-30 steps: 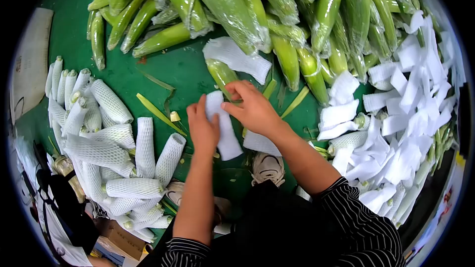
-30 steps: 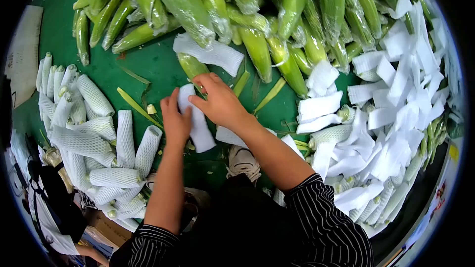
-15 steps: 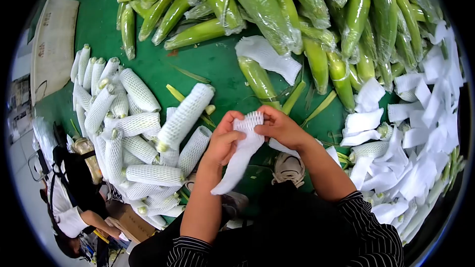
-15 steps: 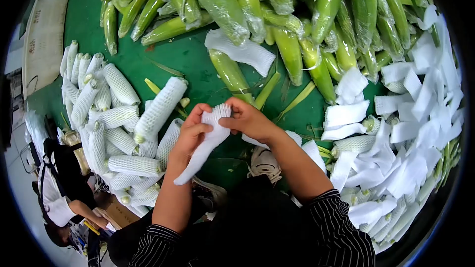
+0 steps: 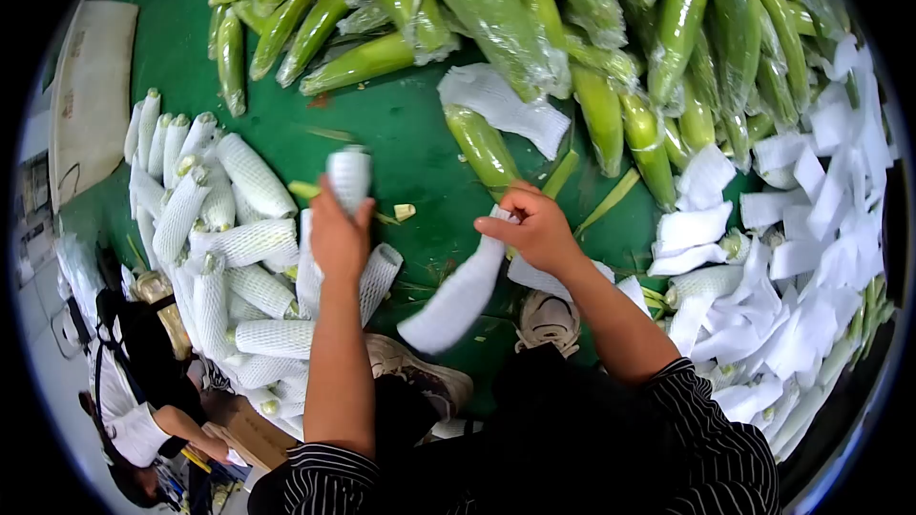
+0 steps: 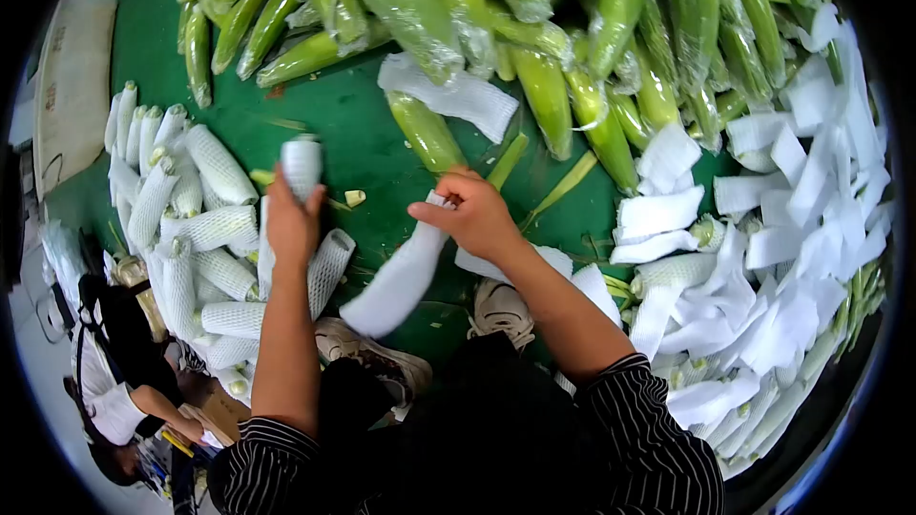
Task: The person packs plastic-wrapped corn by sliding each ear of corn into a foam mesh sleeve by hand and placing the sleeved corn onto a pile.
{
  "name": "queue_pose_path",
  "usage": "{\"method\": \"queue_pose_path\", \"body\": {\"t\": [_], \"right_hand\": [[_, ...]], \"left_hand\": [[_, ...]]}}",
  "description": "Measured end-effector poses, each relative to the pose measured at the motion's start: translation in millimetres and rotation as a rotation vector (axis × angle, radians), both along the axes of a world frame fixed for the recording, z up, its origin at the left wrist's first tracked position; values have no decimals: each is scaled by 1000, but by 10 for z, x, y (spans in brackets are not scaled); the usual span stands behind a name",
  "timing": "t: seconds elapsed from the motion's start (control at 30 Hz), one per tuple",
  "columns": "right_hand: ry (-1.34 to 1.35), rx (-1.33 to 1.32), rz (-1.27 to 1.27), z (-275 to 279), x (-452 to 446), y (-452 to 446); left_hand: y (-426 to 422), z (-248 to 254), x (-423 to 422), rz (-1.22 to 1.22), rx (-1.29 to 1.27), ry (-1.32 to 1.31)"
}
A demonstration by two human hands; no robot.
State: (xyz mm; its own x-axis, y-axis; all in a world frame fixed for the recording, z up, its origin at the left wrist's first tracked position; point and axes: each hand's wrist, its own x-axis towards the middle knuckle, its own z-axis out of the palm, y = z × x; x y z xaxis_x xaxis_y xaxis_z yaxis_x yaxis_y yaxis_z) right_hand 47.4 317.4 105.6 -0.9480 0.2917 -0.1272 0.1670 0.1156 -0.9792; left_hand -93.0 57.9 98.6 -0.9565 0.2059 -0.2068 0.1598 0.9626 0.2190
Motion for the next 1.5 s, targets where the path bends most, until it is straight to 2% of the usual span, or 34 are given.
{"method": "queue_pose_path", "body": {"t": [0.03,0.07,0.1,0.17,0.2,0.27,0.3,0.4,0.47,0.5,0.53,0.6,0.63,0.7,0.73,0.8,0.83,0.9,0.97,1.03,1.07,1.17,1.23,1.3,1.33,1.4,1.47,1.5], "right_hand": [[191,365,-5,-6,5,20],[355,480,-11,131,-50,78],[366,398,10,190,-21,94],[386,224,52,259,73,101],[369,187,15,283,123,138],[123,-198,-259,322,257,170],[8,-386,-388,339,285,222],[-43,-916,-505,313,267,542],[-2,-999,-442,309,337,656],[18,-1036,-418,316,401,711],[68,-1132,-345,335,478,774],[59,-962,-411,567,506,770],[98,-1038,-416,536,573,802],[173,-1191,-423,582,625,843],[306,-1396,-318,600,591,833],[379,-1629,-191,794,406,722],[309,-1658,-191,889,399,621],[246,-1704,-271,970,348,483],[267,-1738,-418,1016,274,417],[249,-1561,-170,935,270,573],[288,-1625,-222,950,196,536],[337,-1717,-293,1062,86,428],[359,-1662,-252,1066,47,388],[379,-1523,-162,1015,10,337],[293,-1348,-264,1057,4,279],[269,-1193,-186,1085,1,357],[205,-1061,-175,1157,-27,404],[207,-1199,-183,1100,-64,398]], "left_hand": [[-54,-94,-47,67,29,78],[-57,-156,-52,109,22,149],[58,-106,1,-8,-100,352],[351,96,97,-259,157,381],[533,149,204,-440,384,225],[1034,286,414,-911,454,88],[1231,370,556,-1012,406,0],[1529,37,643,-1150,345,132],[1655,-126,613,-1270,299,204],[1718,-42,564,-1277,296,183],[1754,64,511,-1281,294,161],[1826,385,400,-1194,518,149],[1820,522,366,-1094,735,153],[1741,660,318,-928,975,143],[1748,727,355,-743,1138,210],[1691,717,482,-624,1181,191],[1662,699,579,-556,1208,168],[1671,819,663,-664,1012,129],[1680,1031,639,-730,790,248],[1666,1312,550,-736,647,229],[1644,1385,528,-723,592,178],[1618,1413,523,-585,666,-13],[1558,1366,501,-540,754,-67],[1547,1290,535,-446,841,-121],[1564,1244,552,-438,898,-98],[1606,1271,606,-377,989,-83],[1571,1209,585,-315,1104,-189],[1548,1191,577,-283,1157,-242]]}}
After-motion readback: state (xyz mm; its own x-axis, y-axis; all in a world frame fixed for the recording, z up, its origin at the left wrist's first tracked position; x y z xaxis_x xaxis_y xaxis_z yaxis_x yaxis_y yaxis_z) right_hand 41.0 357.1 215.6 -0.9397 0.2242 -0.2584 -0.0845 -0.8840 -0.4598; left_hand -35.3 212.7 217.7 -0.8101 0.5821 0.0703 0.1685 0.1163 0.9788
